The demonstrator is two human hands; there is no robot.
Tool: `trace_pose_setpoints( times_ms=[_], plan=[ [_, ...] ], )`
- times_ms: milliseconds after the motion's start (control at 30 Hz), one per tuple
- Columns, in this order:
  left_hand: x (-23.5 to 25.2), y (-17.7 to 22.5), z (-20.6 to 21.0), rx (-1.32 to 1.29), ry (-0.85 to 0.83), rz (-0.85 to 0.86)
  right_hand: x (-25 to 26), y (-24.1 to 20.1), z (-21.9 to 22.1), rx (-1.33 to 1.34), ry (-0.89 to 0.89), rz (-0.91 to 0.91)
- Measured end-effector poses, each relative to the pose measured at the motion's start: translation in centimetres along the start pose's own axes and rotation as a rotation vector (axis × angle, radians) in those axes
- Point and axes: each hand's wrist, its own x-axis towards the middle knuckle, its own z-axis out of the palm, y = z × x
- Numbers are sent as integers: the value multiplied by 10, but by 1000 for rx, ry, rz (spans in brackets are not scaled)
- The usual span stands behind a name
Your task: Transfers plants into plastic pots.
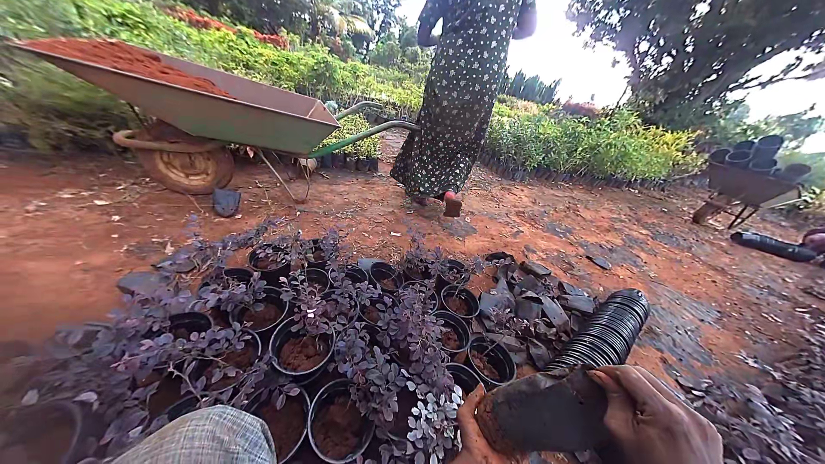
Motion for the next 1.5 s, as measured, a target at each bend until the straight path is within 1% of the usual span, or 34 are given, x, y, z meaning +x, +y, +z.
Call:
trace_pose_setpoints(
  times_ms=[200, 367, 433, 600, 800, 1300, 1500],
  plan=[
    [1, -1, -1, -11, -33, -9, 8, 2, -8, -7, -14, -14],
    [3, -5, -3, -26, -55, 25, 14, 5, -14, -1, -45, -26],
    [4, -5, -5, -31, -72, 14, 17, 5, -17, -4, -56, -28],
    [0, -6, -1, -40, -55, -10, 24, 2, -22, 18, -73, -51],
    [-3, -7, 0, -21, -102, 7, 30, -1, -30, 8, -100, -73],
    [1, -10, -3, -45, -144, -7, 40, -1, -35, -40, -82, -115],
    [-1, -10, 1, -49, -101, -7, 45, 0, -41, -37, -80, -129]
  ],
)
